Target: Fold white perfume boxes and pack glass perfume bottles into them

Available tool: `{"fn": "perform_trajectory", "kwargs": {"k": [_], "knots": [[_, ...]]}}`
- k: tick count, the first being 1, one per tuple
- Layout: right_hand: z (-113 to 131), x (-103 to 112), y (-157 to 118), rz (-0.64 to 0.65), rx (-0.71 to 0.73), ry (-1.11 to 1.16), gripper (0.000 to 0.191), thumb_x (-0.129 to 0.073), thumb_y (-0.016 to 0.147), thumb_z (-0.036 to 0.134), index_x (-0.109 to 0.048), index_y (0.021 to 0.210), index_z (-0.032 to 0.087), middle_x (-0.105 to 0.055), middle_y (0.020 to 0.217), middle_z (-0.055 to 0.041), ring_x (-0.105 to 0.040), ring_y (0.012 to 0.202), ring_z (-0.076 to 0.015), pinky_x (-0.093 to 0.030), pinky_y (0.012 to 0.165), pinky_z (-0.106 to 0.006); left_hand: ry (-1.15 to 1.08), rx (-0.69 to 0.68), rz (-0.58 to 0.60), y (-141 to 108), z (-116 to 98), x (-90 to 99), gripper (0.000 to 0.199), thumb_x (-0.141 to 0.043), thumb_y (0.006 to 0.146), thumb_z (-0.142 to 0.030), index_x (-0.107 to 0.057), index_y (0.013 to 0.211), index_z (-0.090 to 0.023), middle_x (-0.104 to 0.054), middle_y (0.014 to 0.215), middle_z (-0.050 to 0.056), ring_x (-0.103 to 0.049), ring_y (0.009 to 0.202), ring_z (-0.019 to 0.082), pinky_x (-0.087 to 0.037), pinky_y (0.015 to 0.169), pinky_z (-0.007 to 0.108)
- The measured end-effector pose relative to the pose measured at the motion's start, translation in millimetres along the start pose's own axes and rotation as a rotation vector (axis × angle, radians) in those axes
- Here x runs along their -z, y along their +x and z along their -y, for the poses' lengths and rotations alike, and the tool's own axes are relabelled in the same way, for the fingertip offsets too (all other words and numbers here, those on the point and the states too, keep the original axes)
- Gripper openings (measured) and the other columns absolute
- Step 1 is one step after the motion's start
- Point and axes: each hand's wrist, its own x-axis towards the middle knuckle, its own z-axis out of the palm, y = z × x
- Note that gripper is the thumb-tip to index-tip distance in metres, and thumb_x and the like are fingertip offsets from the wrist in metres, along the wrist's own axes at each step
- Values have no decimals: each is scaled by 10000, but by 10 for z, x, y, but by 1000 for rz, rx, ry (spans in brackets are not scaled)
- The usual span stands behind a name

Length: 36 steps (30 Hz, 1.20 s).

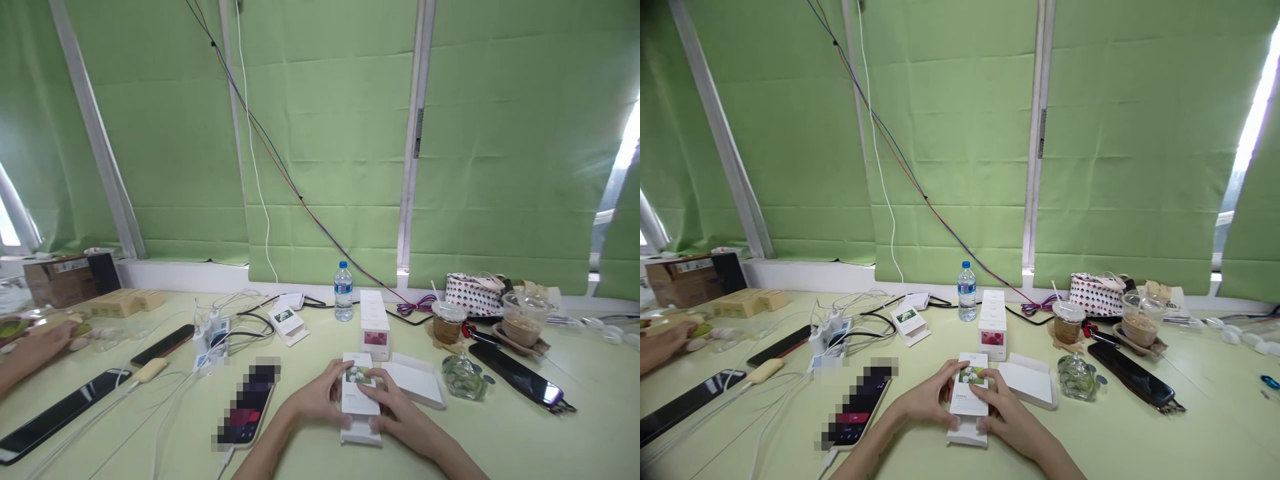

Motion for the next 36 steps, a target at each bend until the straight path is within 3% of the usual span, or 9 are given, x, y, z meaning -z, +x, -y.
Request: {"fn": "perform_trajectory", "kwargs": {"k": [5, 11, 16, 22, 25, 27, 31, 33, 36], "knots": [[-98, -30, 24, -41, -9, 26, 514, -576, 829, 296, -487, 1335, 325, -310, 1410, -53, -529, 1055, -234, -419, 941, -356, -16, -5, -20, -12, -37, 13, 1012, -844, 531, -341, -339, 1408, -326, -327, 1356, 72, -512, 858, 162, -473, 746, 304], [-162, -104, 58, -160, 37, 118, 437, -548, 863, 318, -495, 1296, 340, -336, 1355, -54, -548, 824, -174, -472, 816, -336, -312, -81, -98, 18, -50, 7, 851, -829, 598, -350, -432, 1350, -320, -331, 1344, 75, -497, 1147, 278, -434, 967, 427], [-227, -163, 134, -300, 63, 321, 438, -563, 863, 385, -453, 1281, 313, -351, 1261, -68, -546, 747, -147, -490, 686, -300, -446, -66, -133, 59, -34, -22, 842, -854, 556, -366, -482, 1310, -310, -314, 1401, 90, -514, 1179, 324, -433, 978, 470], [-121, -134, 136, -414, 174, 550, 155, -589, 860, 396, -553, 918, 256, -443, 932, 9, -576, 703, -137, -478, 637, -267, -656, -71, -60, -25, -157, 113, 887, -879, 536, -266, -457, 1316, -269, -530, 1321, 117, -542, 1177, 326, -441, 962, 458], [-66, -176, 120, -388, 192, 593, 168, -618, 847, 380, -561, 808, 227, -464, 814, 18, -603, 708, -156, -481, 641, -274, -680, -129, -100, -49, -251, 132, 944, -876, 547, -293, -397, 1361, -269, -579, 1271, 121, -571, 1144, 331, -442, 959, 469], [-53, -234, 122, -383, 165, 644, 194, -671, 807, 387, -556, 854, 237, -500, 810, 17, -632, 725, -171, -486, 651, -283, -672, -187, -234, -26, -285, 88, 990, -878, 539, -314, -360, 1383, -297, -491, 1364, 121, -548, 1175, 340, -443, 972, 469], [-39, -327, 154, -484, 139, 758, 478, -725, 736, 455, -455, 1102, 306, -569, 946, -5, -671, 720, -186, -511, 670, -321, -582, -273, -468, 55, -280, -60, 978, -880, 534, -303, -377, 1372, -345, -179, 1519, 77, -490, 1236, 339, -433, 1019, 441], [-25, -331, 171, -527, 136, 790, 555, -693, 749, 499, -387, 1176, 320, -597, 969, -24, -672, 721, -196, -523, 676, -344, -540, -272, -479, 77, -262, -121, 978, -882, 534, -287, -381, 1371, -351, -130, 1515, 68, -475, 1246, 336, -435, 1026, 438], [-5, -299, 181, -553, 108, 809, 515, -641, 782, 529, -392, 1169, 299, -631, 917, -33, -653, 777, -211, -530, 704, -357, -528, -274, -447, 89, -233, -168, 1010, -894, 511, -264, -378, 1374, -357, -125, 1497, 66, -449, 1262, 345, -440, 1023, 439]]}}
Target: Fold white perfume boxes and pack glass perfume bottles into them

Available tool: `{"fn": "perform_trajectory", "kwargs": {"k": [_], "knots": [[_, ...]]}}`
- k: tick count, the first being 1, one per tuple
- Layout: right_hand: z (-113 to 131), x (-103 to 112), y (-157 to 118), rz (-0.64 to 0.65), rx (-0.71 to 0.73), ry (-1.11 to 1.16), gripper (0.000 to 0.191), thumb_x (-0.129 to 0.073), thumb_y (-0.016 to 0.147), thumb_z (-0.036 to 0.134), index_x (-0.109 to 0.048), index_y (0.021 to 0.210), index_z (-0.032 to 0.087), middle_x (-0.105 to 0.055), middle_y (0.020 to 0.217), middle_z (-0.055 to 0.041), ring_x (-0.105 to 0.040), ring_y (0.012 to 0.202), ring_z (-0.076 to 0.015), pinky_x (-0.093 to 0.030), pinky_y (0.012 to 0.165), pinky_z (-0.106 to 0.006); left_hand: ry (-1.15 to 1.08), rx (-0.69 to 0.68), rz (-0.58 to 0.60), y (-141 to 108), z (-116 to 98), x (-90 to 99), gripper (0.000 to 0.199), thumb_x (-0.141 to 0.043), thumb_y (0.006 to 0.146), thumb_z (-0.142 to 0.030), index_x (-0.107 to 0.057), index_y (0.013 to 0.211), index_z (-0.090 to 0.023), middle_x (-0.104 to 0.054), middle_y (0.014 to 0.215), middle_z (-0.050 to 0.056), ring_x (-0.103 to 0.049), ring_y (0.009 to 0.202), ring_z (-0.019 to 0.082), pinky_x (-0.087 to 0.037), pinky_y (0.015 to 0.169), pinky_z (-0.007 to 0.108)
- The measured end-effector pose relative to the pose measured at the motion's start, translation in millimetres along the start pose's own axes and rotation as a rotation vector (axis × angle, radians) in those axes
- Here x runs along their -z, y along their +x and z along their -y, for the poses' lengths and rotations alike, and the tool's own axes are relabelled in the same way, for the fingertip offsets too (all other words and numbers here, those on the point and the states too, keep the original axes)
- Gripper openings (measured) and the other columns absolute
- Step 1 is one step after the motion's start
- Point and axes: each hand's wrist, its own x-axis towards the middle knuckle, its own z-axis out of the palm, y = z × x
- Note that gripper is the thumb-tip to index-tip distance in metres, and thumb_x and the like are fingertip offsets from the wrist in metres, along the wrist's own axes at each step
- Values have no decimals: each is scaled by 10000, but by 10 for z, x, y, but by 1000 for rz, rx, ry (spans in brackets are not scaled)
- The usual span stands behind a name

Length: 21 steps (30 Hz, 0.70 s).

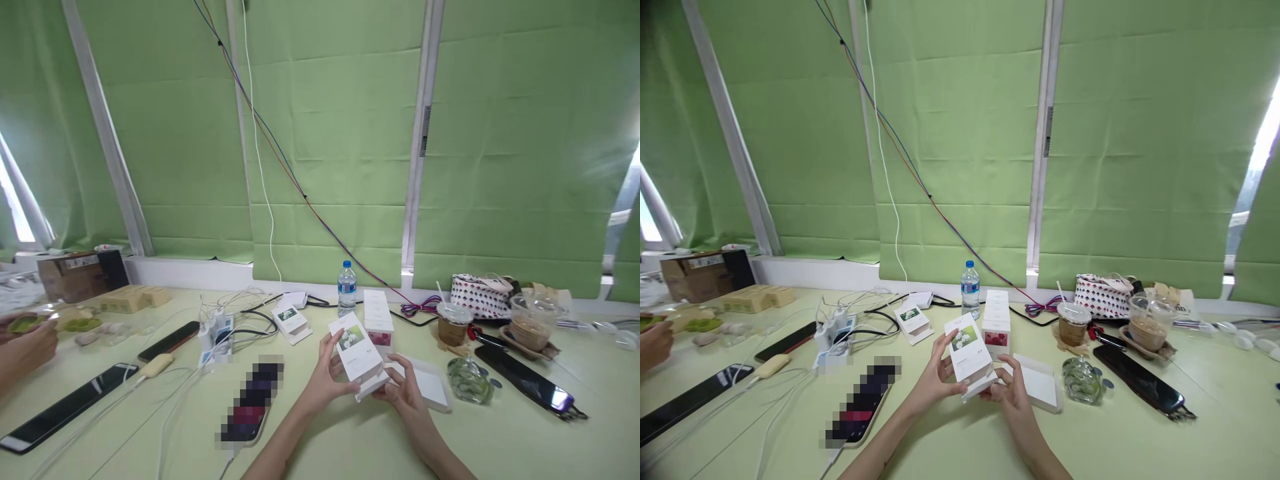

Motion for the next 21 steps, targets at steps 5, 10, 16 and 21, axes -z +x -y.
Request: {"fn": "perform_trajectory", "kwargs": {"k": [5, 10, 16, 21], "knots": [[19, 6, 12, -26, 17, -16, 297, -613, 810, 504, -480, 947, 277, -601, 964, -11, -619, 752, -181, -531, 692, -331, 4, -3, 13, 6, 42, 13, 1025, -896, 504, -229, -366, 1370, -372, -120, 1466, 60, -439, 1263, 334, -434, 1028, 439], [5, 2, 13, 13, -22, -19, 316, -606, 802, 533, -463, 850, 254, -581, 1131, -39, -636, 759, -191, -543, 698, -359, 94, 0, 37, -5, 34, 0, 1025, -885, 523, -204, -350, 1380, -376, -107, 1454, 61, -378, 1305, 320, -398, 1060, 432], [76, 49, 19, -34, -67, -30, 480, -635, 795, 517, -476, 1177, 273, -586, 1257, -101, -650, 970, -266, -555, 778, -408, 125, 15, 78, -24, -14, -9, 1014, -877, 537, -197, -349, 1378, -404, -104, 1450, 45, -340, 1331, 323, -364, 1084, 440], [92, 108, 32, 64, -98, -100, 508, -612, 831, 480, -557, 1282, 251, -646, 1240, -74, -642, 1023, -293, -520, 888, -454, 90, 37, 81, -16, 0, 23, 1018, -895, 502, -226, -381, 1363, -404, -75, 1465, 38, -331, 1333, 348, -365, 1081, 462]]}}
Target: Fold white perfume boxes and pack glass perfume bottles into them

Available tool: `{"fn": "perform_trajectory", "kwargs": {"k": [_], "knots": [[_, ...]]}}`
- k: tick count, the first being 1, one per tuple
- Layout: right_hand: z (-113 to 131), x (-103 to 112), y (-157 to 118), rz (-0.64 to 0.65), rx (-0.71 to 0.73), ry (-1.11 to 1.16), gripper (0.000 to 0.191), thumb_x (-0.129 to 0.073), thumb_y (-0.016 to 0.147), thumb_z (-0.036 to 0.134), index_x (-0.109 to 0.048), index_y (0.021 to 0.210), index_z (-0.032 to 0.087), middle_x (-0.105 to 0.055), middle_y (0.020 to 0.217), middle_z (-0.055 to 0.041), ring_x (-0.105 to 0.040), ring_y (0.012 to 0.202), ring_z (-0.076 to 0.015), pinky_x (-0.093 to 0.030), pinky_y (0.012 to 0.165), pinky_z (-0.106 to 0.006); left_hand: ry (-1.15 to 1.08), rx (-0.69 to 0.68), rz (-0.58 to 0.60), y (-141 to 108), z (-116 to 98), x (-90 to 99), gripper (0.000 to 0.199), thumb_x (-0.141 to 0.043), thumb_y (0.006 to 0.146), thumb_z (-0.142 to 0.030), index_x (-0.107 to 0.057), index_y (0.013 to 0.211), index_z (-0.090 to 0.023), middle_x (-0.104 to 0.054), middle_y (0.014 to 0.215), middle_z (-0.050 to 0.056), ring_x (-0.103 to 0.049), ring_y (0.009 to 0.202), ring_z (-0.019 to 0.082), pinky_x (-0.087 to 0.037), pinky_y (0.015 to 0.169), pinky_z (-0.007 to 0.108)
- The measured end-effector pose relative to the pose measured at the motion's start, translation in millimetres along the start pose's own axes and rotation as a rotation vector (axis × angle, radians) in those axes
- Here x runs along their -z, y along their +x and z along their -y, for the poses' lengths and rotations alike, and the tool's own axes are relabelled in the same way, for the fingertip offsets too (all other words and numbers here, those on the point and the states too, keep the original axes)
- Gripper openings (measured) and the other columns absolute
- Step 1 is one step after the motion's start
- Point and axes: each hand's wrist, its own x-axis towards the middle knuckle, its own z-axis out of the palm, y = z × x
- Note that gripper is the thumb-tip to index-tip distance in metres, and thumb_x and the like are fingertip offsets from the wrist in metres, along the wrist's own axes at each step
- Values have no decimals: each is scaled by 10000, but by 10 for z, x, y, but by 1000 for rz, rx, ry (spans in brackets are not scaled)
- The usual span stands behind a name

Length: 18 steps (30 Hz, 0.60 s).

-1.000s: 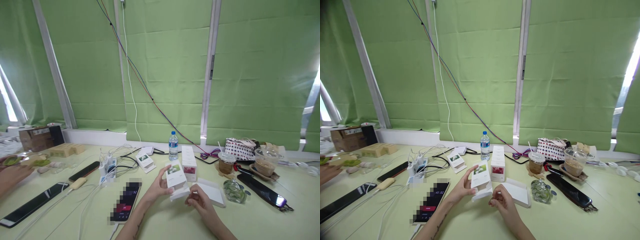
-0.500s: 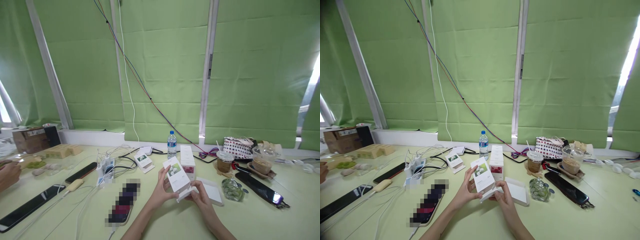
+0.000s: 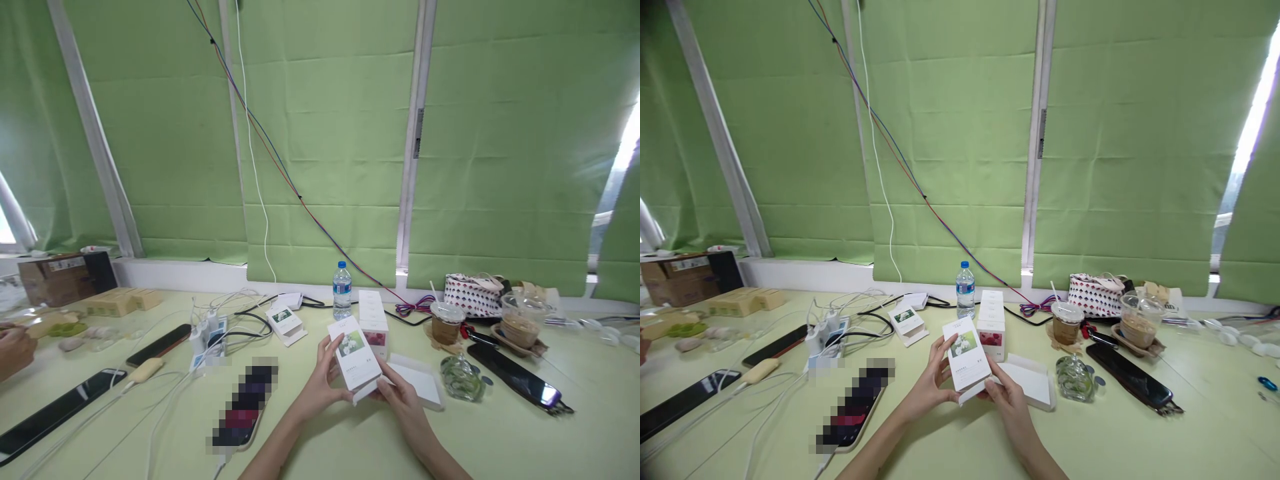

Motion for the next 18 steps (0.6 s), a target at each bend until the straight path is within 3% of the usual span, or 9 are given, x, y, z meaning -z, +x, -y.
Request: {"fn": "perform_trajectory", "kwargs": {"k": [13, 18], "knots": [[-16, -17, 5, -58, 24, -65, 553, -634, 795, 521, -587, 1273, 249, -652, 1234, -70, -663, 960, -291, -560, 822, -435, -18, -11, 22, 4, 10, -15, 994, -880, 519, -172, -400, 1355, -415, -98, 1458, 29, -343, 1313, 348, -419, 1036, 452], [-33, -22, 10, -82, 42, -59, 536, -642, 791, 512, -594, 1266, 269, -631, 1263, -68, -652, 995, -301, -550, 851, -449, -21, 77, 43, -7, -31, -25, 1022, -879, 521, -207, -357, 1365, -451, -6, 1488, 24, -443, 1230, 368, -577, 814, 423]]}}
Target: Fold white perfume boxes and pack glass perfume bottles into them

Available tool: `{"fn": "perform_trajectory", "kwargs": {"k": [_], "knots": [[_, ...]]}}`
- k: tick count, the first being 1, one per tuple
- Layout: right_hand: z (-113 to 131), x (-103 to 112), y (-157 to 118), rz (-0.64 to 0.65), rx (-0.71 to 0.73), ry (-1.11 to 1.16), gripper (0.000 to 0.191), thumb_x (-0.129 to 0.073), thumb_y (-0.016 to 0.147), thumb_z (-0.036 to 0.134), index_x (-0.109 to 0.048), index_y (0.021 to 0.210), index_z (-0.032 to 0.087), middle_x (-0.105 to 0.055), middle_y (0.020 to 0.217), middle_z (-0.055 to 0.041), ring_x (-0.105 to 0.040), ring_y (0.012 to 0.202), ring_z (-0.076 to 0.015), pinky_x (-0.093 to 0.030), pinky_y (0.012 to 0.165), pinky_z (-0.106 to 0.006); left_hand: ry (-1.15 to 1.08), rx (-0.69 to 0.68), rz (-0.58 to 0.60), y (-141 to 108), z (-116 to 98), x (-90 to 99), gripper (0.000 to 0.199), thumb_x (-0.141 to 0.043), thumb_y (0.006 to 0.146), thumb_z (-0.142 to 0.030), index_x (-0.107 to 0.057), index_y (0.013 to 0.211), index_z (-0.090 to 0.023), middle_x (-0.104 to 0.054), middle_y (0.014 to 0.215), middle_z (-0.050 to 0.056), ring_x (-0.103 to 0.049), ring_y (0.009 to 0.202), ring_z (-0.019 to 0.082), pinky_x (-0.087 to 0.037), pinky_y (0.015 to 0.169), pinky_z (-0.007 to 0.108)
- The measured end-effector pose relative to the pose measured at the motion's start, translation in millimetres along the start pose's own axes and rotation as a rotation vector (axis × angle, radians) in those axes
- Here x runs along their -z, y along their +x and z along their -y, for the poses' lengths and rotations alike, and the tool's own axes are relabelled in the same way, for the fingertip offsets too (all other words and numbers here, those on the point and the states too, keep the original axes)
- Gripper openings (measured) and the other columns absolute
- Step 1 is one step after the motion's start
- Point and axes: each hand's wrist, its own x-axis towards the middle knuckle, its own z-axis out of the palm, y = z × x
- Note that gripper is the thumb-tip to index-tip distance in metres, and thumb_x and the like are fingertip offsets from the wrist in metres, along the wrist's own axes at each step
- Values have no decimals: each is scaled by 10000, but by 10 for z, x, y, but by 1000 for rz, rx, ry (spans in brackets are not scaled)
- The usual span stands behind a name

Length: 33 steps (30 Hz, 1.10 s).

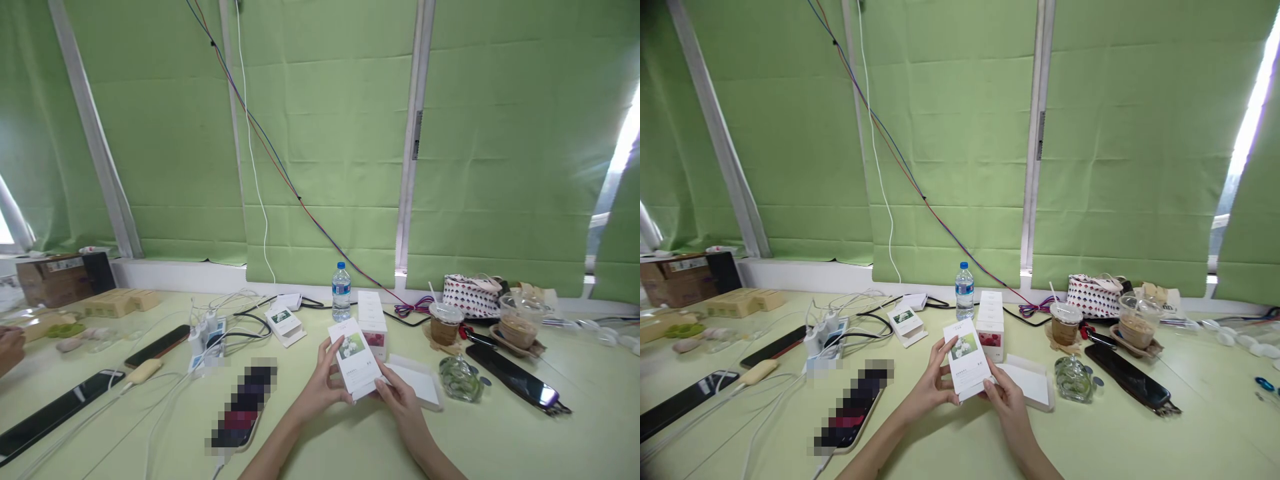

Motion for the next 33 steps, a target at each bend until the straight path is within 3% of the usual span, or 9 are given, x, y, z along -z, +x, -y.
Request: {"fn": "perform_trajectory", "kwargs": {"k": [2, 9, 15, 24, 30, 33], "knots": [[0, -6, 4, -7, -2, 9, 519, -639, 797, 503, -592, 1267, 286, -618, 1274, -67, -656, 982, -294, -553, 842, -443, 17, -9, 11, -16, -13, -10, 1021, -867, 551, -238, -317, 1383, -455, 46, 1495, 23, -458, 1220, 367, -594, 771, 407], [19, -32, -11, 11, 19, -2, 522, -611, 816, 508, -558, 1296, 310, -573, 1300, -74, -657, 941, -263, -554, 832, -417, 101, -73, 15, -86, -14, -119, 950, -743, 710, -274, -162, 1440, -446, 145, 1534, -23, -378, 1312, 337, -508, 945, 402], [36, -34, -31, 47, 48, -21, 489, -579, 853, 469, -523, 1320, 337, -566, 1276, -68, -588, 1089, -279, -551, 846, -392, 74, -115, -62, -88, 39, -218, 907, -695, 746, -248, -149, 1439, -462, 167, 1540, -67, -227, 1395, 335, -467, 994, 374], [78, -31, -20, 17, 53, 10, 455, -609, 833, 471, -591, 1261, 317, -592, 1179, -76, -602, 1038, -290, -549, 856, -419, 0, -71, -16, -70, 66, -151, 897, -737, 731, -334, -190, 1430, -462, 46, 1540, -23, -314, 1360, 341, -452, 1009, 416], [3, 12, -9, -26, 55, 24, 430, -614, 832, 466, -616, 1233, 312, -606, 1153, -75, -585, 1063, -291, -556, 843, -410, 9, -70, -7, -68, 73, -160, 1043, -836, 616, -319, -195, 1427, -460, 107, 1533, -17, -340, 1344, 353, -465, 1001, 431], [-23, 21, -9, -24, 51, 36, 433, -618, 832, 457, -615, 1236, 302, -608, 1150, -79, -574, 1081, -300, -557, 841, -419, 24, -59, -16, -73, 78, -160, 1042, -835, 622, -299, -191, 1425, -466, 112, 1531, -10, -355, 1335, 338, -481, 986, 421]]}}
